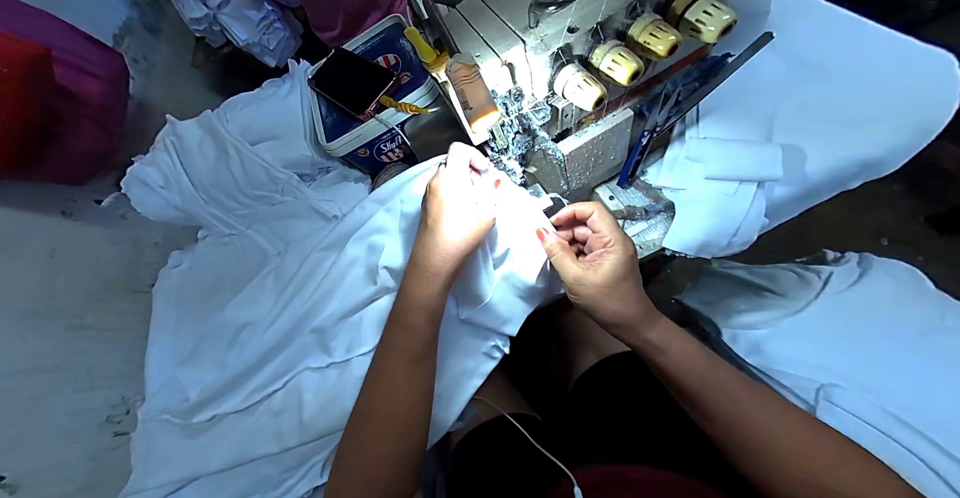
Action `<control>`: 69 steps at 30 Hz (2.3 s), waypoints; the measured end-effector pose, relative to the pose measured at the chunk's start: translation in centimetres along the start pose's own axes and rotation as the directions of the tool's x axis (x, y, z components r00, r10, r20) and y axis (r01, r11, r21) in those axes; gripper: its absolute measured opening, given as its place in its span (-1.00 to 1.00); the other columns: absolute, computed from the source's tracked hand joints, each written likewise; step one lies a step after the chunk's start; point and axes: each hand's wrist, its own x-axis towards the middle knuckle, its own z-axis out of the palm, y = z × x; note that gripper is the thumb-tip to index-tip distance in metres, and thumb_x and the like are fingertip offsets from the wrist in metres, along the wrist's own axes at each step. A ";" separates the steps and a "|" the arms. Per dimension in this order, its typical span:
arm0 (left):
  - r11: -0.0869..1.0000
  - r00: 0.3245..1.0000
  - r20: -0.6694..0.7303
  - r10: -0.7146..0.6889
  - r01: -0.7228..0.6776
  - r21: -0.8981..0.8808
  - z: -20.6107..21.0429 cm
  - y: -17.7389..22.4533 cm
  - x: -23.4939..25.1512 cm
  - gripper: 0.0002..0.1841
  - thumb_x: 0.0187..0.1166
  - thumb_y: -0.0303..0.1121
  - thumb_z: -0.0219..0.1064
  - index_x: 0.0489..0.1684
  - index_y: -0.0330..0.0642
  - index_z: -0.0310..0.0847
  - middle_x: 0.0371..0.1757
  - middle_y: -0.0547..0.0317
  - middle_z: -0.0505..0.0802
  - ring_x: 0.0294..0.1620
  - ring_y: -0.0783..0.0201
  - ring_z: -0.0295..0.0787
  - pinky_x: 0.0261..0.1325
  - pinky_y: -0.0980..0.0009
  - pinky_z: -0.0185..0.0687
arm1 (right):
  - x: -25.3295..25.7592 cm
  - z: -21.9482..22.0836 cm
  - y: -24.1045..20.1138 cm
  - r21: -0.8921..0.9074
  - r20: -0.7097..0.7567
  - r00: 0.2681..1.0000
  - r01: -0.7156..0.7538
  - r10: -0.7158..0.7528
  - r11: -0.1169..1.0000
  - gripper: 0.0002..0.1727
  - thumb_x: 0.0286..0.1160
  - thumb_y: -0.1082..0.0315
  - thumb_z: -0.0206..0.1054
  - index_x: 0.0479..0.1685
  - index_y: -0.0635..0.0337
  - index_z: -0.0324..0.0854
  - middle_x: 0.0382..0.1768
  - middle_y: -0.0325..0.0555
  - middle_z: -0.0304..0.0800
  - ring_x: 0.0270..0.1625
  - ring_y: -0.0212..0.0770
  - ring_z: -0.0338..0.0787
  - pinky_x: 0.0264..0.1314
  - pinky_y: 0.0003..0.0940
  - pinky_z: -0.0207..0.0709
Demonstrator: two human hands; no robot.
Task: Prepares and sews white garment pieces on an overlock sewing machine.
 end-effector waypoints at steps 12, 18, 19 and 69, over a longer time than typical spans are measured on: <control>0.948 0.942 -0.118 -0.315 0.308 -0.076 1.2 1.6 2.2 -0.65 0.48 -0.59 0.28 0.20 -0.36 0.33 -0.37 0.16 0.61 -0.38 0.38 0.58 -0.24 0.46 0.52 | 2.5 -0.5 0.4 -0.325 0.075 0.973 0.229 -0.216 0.917 -0.74 0.64 0.40 0.23 0.03 0.31 0.82 -0.17 -0.03 0.90 -0.26 -0.43 0.77 -0.15 -0.60 0.60; 0.965 0.950 -0.176 -0.259 0.261 -0.011 1.7 0.5 2.6 -0.60 0.50 -0.52 0.30 0.28 -0.40 0.36 -0.29 0.04 0.69 -0.21 0.21 0.69 -0.05 0.27 0.60 | 3.8 -1.0 -1.1 -0.456 0.205 0.969 0.220 -0.139 0.863 -0.71 0.65 0.42 0.20 0.11 0.26 0.83 -0.24 0.03 0.92 -0.25 -0.09 0.88 -0.19 -0.11 0.68; 0.968 0.953 -0.179 -0.245 0.250 0.005 1.6 0.5 2.5 -0.57 0.52 -0.50 0.31 0.33 -0.41 0.36 -0.23 -0.03 0.73 -0.15 0.15 0.73 0.00 0.23 0.63 | 4.1 -1.0 -1.3 -0.466 0.214 0.968 0.222 -0.134 0.856 -0.72 0.65 0.40 0.21 0.09 0.24 0.83 -0.29 0.02 0.90 -0.29 -0.09 0.87 -0.24 -0.11 0.66; 0.863 0.805 0.319 0.499 -0.493 -0.107 -12.4 6.8 -9.3 -0.54 0.74 -0.07 0.22 -0.59 -0.18 0.62 -0.25 0.14 0.81 -0.18 0.42 0.72 -0.14 0.57 0.60 | -1.4 -3.2 -6.3 0.075 0.723 0.668 0.180 -0.178 0.981 -0.64 0.64 0.29 0.24 -0.49 0.38 0.63 -0.66 -0.07 0.52 -0.58 -0.33 0.49 -0.50 -0.42 0.34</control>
